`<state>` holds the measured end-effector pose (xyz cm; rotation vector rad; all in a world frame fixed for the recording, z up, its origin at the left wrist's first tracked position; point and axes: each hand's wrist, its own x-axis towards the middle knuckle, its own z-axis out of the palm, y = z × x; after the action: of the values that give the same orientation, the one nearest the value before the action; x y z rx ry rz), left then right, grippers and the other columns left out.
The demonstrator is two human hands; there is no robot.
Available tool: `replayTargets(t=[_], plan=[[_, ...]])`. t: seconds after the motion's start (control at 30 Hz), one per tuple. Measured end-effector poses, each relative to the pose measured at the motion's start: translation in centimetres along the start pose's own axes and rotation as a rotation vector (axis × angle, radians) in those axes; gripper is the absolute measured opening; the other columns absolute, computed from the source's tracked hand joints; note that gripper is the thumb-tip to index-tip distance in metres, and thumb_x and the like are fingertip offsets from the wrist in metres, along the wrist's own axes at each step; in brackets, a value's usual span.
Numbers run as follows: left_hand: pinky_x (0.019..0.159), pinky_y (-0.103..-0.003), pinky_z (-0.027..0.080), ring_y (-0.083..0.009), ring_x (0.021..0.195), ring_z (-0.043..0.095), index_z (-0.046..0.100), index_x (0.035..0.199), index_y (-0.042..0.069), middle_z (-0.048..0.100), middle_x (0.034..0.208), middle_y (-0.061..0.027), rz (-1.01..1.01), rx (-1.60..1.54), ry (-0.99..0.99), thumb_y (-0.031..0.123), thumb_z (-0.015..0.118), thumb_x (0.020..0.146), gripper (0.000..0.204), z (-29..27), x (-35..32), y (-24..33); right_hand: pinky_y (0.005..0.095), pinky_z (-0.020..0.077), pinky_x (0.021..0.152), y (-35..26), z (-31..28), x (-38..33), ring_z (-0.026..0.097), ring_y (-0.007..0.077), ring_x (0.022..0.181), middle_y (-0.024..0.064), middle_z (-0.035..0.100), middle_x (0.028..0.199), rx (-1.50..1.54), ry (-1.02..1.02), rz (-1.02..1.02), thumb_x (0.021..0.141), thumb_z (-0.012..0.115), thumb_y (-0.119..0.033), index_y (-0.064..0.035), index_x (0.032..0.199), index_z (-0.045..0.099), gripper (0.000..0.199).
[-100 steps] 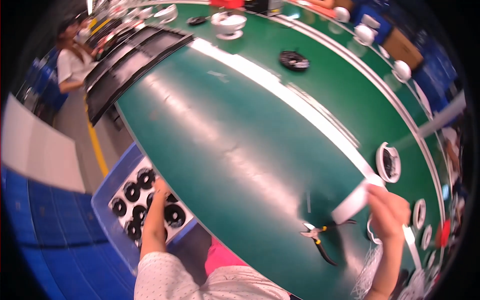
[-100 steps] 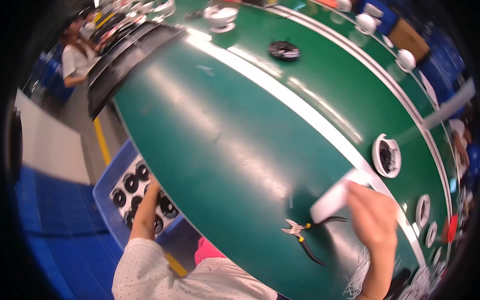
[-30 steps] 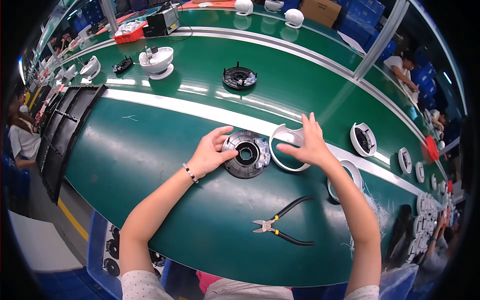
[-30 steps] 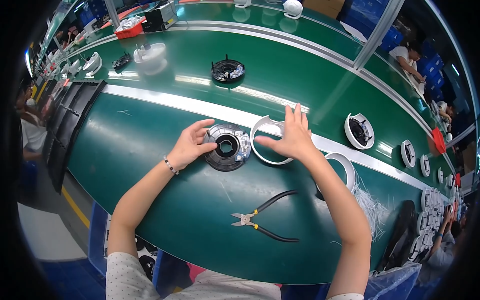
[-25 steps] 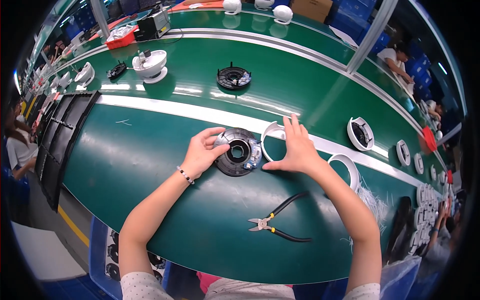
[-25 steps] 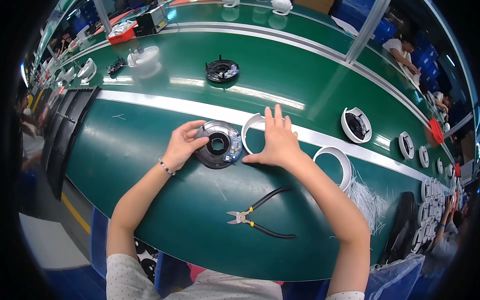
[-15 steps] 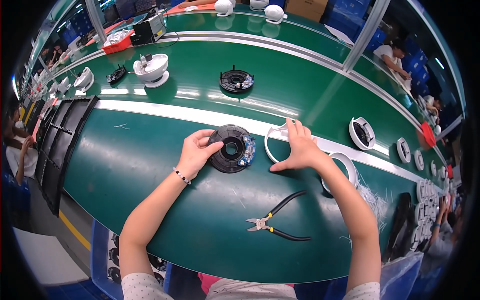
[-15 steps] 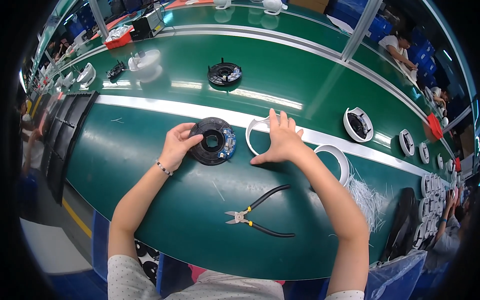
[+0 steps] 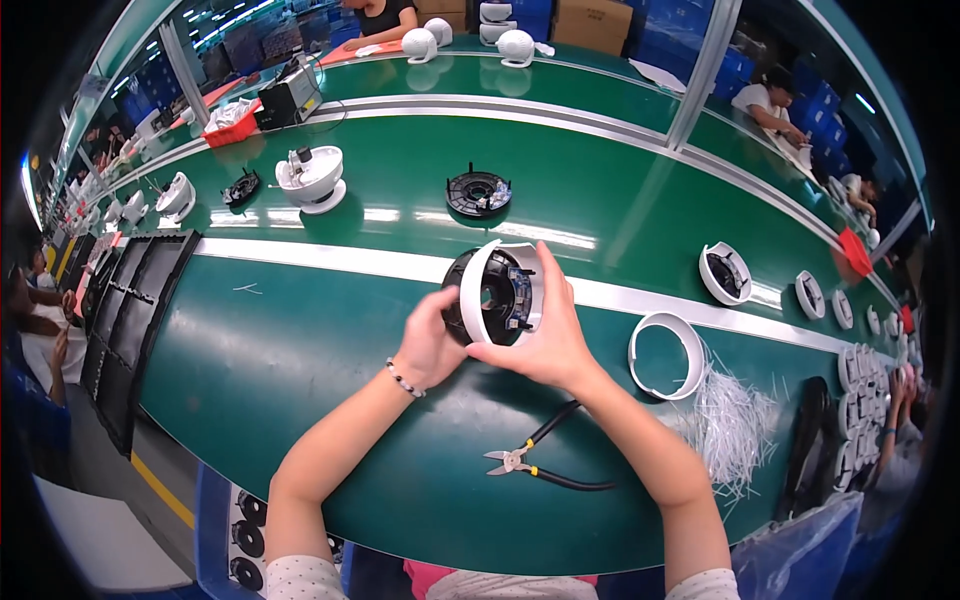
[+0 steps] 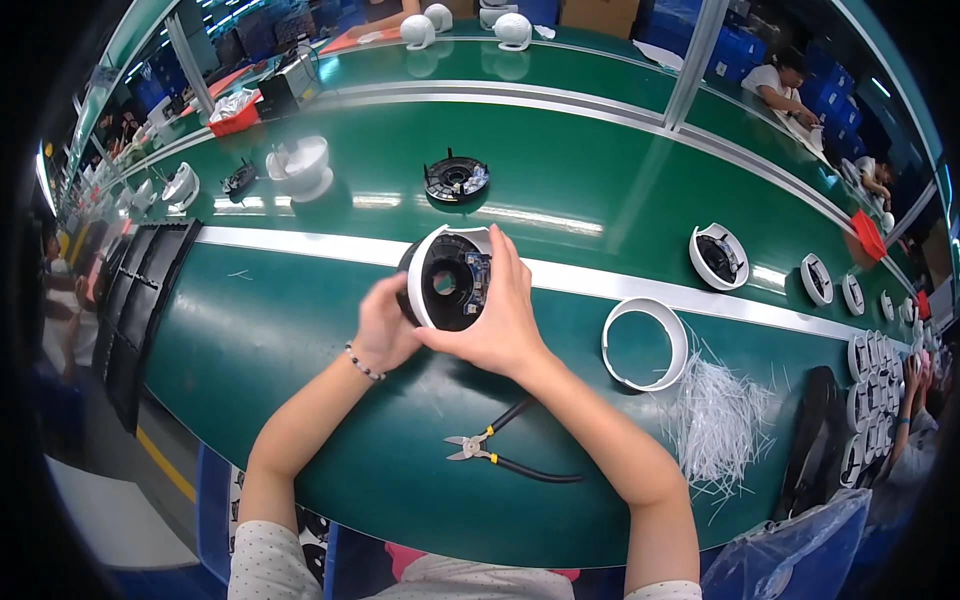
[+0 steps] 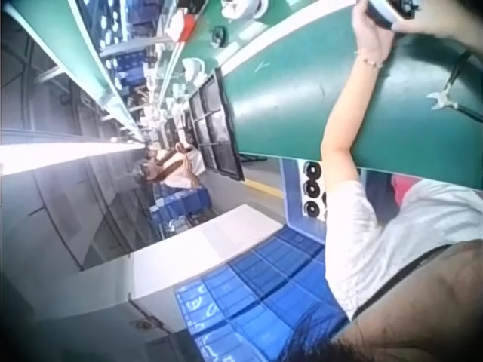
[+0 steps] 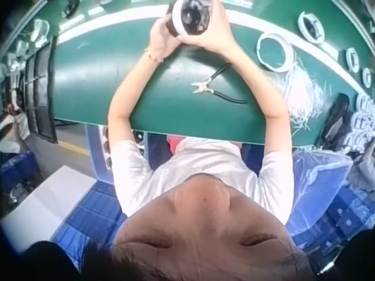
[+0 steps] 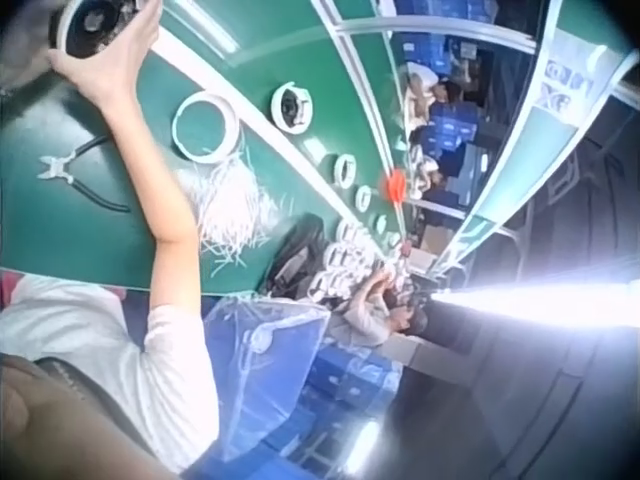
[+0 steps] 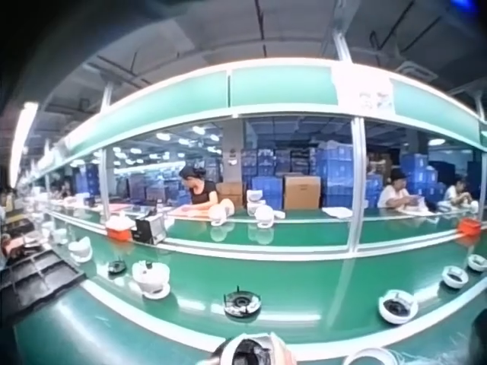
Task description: Assembling electronic components into circular white housings and trimming wires on a factory assembly line.
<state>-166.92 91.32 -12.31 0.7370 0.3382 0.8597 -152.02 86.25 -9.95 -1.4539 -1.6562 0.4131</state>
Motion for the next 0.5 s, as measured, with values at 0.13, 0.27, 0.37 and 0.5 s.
replayTargets(t=[0.13,0.27,0.37,0.5], plan=[[0.100,-0.045,0.029,-0.0290,0.119,0.036,0.031,0.130,0.004,0.038,0.129,-0.0135,-0.175,-0.302,-0.128,0.066,0.030,0.079,0.080,0.0,0.5,1.4,0.0457,0.0235,0.100,-0.8,0.2,0.3,0.024,0.0400,0.120,0.0271,0.021,0.131,-0.047,0.040,-0.132,0.046,0.080,-0.037,0.0086,0.130,0.011,0.118],[0.097,-0.042,0.034,-0.0264,0.112,0.045,0.041,0.124,0.004,0.046,0.123,-0.0134,-0.172,-0.234,-0.061,0.063,0.028,0.082,0.073,-0.3,1.3,1.6,0.0511,0.0243,0.096,-2.0,0.7,0.1,0.021,0.0454,0.121,0.0303,0.016,0.133,-0.184,0.002,-0.230,0.041,0.083,-0.040,0.0081,0.131,0.010,0.125],[0.095,-0.041,0.037,-0.0252,0.108,0.049,0.043,0.122,0.004,0.049,0.118,-0.0132,-0.194,-0.232,-0.051,0.050,0.027,0.087,0.060,0.0,1.4,2.2,0.0452,0.0229,0.101,-1.8,0.7,0.2,0.021,0.0402,0.124,0.0262,0.015,0.137,-0.175,-0.005,-0.223,0.043,0.083,-0.036,0.0023,0.134,0.010,0.123],[0.091,-0.040,0.041,-0.0250,0.105,0.051,0.045,0.119,0.004,0.051,0.115,-0.0135,-0.158,-0.064,0.024,0.042,0.026,0.088,0.053,0.5,0.8,2.8,0.0499,0.0240,0.098,-1.2,0.2,0.4,0.021,0.0443,0.122,0.0279,0.014,0.135,-0.046,-0.087,-0.357,0.046,0.081,-0.030,-0.0016,0.134,0.012,0.115]])
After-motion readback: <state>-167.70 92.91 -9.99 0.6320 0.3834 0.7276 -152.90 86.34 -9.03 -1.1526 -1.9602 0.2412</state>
